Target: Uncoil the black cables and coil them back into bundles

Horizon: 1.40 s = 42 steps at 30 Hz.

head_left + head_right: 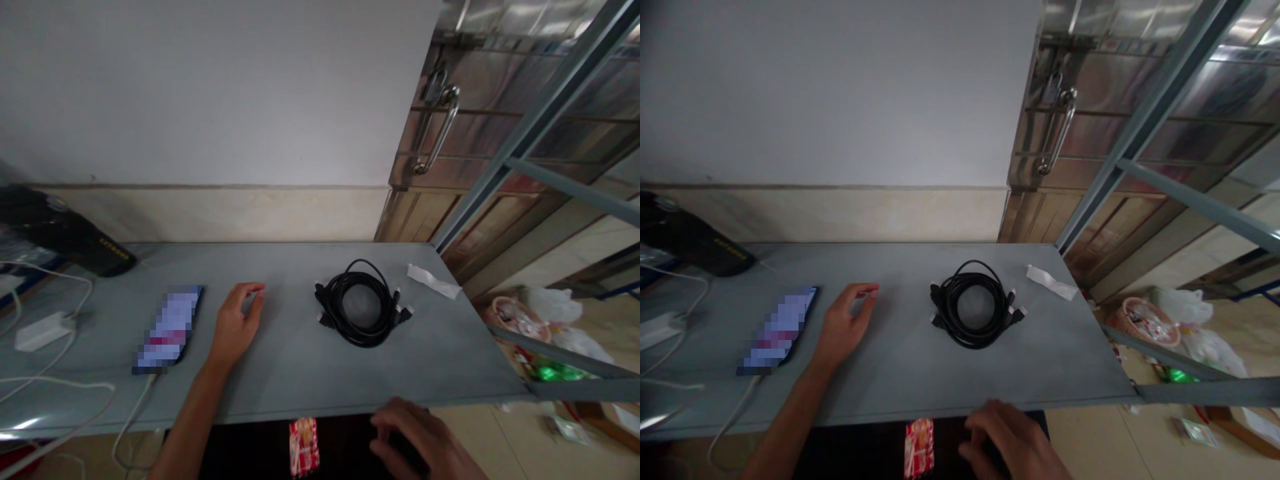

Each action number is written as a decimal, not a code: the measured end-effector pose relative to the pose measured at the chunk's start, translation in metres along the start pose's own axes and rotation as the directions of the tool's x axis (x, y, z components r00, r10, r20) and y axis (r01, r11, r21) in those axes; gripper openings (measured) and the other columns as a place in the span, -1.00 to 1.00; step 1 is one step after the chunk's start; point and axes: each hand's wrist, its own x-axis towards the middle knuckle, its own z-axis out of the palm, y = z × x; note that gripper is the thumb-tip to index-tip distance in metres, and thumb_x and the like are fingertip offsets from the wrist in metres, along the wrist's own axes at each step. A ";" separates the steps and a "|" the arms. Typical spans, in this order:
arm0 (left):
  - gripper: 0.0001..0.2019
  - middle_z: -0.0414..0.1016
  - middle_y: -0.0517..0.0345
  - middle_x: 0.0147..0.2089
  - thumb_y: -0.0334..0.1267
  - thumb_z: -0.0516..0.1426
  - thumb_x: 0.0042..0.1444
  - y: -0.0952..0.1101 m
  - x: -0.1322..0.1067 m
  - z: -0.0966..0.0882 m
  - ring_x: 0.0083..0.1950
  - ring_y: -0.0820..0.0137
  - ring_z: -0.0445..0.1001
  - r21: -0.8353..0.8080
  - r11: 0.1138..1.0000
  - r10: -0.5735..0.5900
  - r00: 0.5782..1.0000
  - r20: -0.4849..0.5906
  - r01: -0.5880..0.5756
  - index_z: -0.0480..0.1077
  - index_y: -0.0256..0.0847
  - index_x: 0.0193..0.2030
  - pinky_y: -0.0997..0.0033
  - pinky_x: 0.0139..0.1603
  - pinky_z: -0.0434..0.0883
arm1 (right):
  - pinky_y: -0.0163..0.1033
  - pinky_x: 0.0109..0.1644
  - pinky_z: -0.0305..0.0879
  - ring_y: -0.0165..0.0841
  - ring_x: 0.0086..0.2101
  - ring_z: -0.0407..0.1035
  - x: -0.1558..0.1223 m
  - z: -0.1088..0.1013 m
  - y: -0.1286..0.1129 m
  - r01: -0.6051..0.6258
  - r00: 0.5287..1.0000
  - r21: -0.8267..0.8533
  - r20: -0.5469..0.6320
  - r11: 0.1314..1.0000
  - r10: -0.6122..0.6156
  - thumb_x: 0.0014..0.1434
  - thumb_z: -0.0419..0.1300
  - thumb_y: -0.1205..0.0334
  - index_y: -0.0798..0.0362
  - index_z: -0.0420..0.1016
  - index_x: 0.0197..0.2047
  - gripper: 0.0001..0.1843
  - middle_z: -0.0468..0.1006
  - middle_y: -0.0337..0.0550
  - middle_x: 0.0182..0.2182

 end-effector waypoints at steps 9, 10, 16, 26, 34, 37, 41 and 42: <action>-0.73 0.68 0.00 0.06 -0.01 0.12 0.52 -0.002 0.001 0.000 0.08 0.11 0.65 -0.008 1.000 0.000 1.000 0.010 0.000 0.55 -0.09 0.08 -0.02 0.26 0.55 | 0.42 0.44 0.40 0.23 0.38 0.39 0.122 -0.043 0.008 0.100 0.911 -0.488 -0.306 0.867 -0.277 0.35 0.43 -0.30 0.05 0.23 0.55 -0.04 0.45 0.29 0.40; -0.73 0.68 0.00 0.06 -0.01 0.12 0.53 -0.001 0.001 0.000 0.09 0.11 0.65 -0.008 1.000 -0.002 1.000 0.011 0.002 0.55 -0.09 0.08 -0.02 0.27 0.55 | 0.38 0.41 0.45 0.21 0.32 0.45 0.131 -0.041 0.012 0.106 0.930 -0.498 -0.257 0.861 -0.263 0.33 0.46 -0.30 0.07 0.29 0.50 -0.07 0.51 0.27 0.34; -0.74 0.68 0.01 0.05 -0.01 0.13 0.53 -0.001 0.000 -0.001 0.09 0.11 0.66 -0.011 1.000 -0.019 1.000 0.007 0.019 0.55 -0.08 0.07 -0.01 0.26 0.56 | 0.08 0.10 0.56 -0.05 -0.11 0.64 0.149 -0.025 0.026 0.085 0.966 -0.498 -0.170 0.863 -0.193 0.43 0.40 -0.23 0.00 0.51 -0.09 -0.55 0.70 -0.06 -0.16; -0.73 0.70 0.00 0.05 0.01 0.11 0.53 -0.002 -0.001 -0.001 0.10 0.11 0.67 -0.032 0.999 -0.021 1.000 0.002 0.021 0.54 -0.07 0.07 0.01 0.27 0.57 | 0.01 0.06 0.50 -0.11 -0.19 0.61 0.133 -0.036 0.061 0.146 0.939 -0.611 -0.161 0.778 -0.303 0.56 0.22 -0.26 0.00 0.52 -0.12 -0.53 0.67 -0.08 -0.25; -0.73 0.69 -0.01 0.06 0.01 0.12 0.53 -0.005 -0.002 0.000 0.11 0.11 0.67 -0.057 0.998 -0.010 1.000 0.002 0.010 0.55 -0.07 0.07 0.00 0.30 0.55 | 0.09 0.18 0.50 -0.05 -0.03 0.60 0.125 -0.061 0.079 0.182 0.917 -0.627 -0.170 0.757 -0.361 0.54 0.25 -0.24 0.03 0.57 0.02 -0.54 0.69 0.03 -0.08; -0.72 0.69 -0.01 0.06 0.02 0.12 0.52 -0.005 -0.002 0.000 0.11 0.12 0.67 -0.067 0.998 -0.006 1.000 0.000 0.006 0.54 -0.07 0.07 0.01 0.30 0.55 | 0.16 0.26 0.48 0.03 0.08 0.59 0.121 -0.059 0.074 0.218 0.906 -0.645 -0.144 0.732 -0.397 0.45 0.32 -0.32 0.06 0.59 0.17 -0.40 0.70 0.14 0.06; -0.70 0.70 -0.03 0.07 0.04 0.11 0.53 -0.004 -0.001 -0.002 0.12 0.11 0.67 -0.061 0.998 -0.017 1.000 0.011 0.018 0.55 -0.08 0.07 0.00 0.31 0.56 | 0.10 0.24 0.49 -0.05 0.04 0.63 0.119 -0.056 0.069 0.214 0.915 -0.654 -0.125 0.726 -0.383 0.63 0.16 -0.10 0.05 0.60 0.15 -0.61 0.73 0.08 0.01; -0.69 0.70 -0.03 0.07 0.04 0.11 0.53 -0.003 -0.001 -0.002 0.12 0.11 0.67 -0.060 0.998 -0.018 1.000 0.012 0.019 0.55 -0.08 0.08 -0.01 0.31 0.56 | 0.07 0.20 0.50 -0.07 0.00 0.64 0.120 -0.056 0.069 0.206 0.919 -0.651 -0.128 0.731 -0.373 0.66 0.11 -0.06 0.04 0.59 0.13 -0.63 0.73 0.06 -0.01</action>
